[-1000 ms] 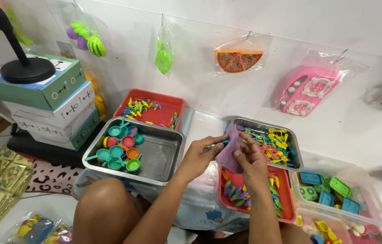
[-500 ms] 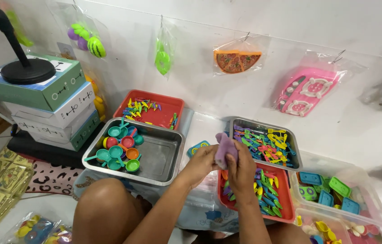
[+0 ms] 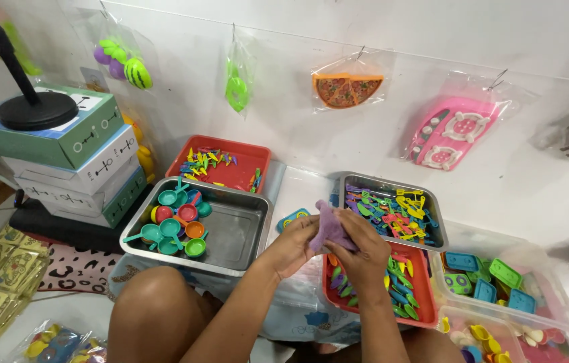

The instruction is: Sorting and organizing small plastic toys and alphabet pieces into various trays

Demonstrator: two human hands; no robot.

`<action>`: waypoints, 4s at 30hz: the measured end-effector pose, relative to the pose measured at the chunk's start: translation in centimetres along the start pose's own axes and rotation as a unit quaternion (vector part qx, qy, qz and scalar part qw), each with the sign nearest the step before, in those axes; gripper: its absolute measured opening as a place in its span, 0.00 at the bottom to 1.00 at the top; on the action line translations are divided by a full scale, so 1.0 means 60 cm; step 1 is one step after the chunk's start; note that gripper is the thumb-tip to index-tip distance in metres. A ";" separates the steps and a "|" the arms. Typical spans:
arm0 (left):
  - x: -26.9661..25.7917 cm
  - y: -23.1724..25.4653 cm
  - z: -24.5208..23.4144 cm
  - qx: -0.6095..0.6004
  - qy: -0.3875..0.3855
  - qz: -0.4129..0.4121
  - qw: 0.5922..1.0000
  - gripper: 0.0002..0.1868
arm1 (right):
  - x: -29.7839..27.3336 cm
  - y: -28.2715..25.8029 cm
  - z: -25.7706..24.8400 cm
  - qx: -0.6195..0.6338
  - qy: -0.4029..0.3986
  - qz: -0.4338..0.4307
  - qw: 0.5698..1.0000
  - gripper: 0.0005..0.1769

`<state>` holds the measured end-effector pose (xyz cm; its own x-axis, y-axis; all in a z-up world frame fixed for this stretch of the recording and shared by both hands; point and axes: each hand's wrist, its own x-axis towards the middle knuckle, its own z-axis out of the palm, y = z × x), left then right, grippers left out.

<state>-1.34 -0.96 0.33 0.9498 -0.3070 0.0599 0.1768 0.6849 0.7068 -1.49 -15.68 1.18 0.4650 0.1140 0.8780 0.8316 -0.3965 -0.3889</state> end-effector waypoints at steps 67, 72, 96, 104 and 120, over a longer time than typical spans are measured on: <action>0.125 0.000 0.042 0.477 -0.001 0.023 0.878 0.18 | -0.001 0.121 -0.071 0.515 0.330 0.557 0.562 0.12; 0.143 0.052 -0.008 0.574 0.021 0.073 0.816 0.18 | -0.002 0.102 -0.046 0.253 0.117 0.501 0.819 0.20; 0.060 0.232 -0.117 0.762 -0.039 -0.004 0.646 0.22 | 0.092 0.251 0.020 -0.270 -0.209 0.287 0.895 0.27; 0.082 0.204 -0.122 0.772 -0.080 -0.021 0.630 0.21 | 0.057 0.294 0.015 -0.249 -0.241 0.333 0.877 0.21; 0.103 0.127 -0.066 0.776 -0.074 0.013 0.626 0.27 | 0.099 0.290 0.062 -0.218 -0.211 0.372 0.878 0.13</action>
<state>6.91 5.00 3.30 0.8925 -0.4456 0.0694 -0.4113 -0.7412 0.5305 16.85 -18.49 -1.41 0.9772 -0.0335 0.2097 0.0984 -0.8037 -0.5868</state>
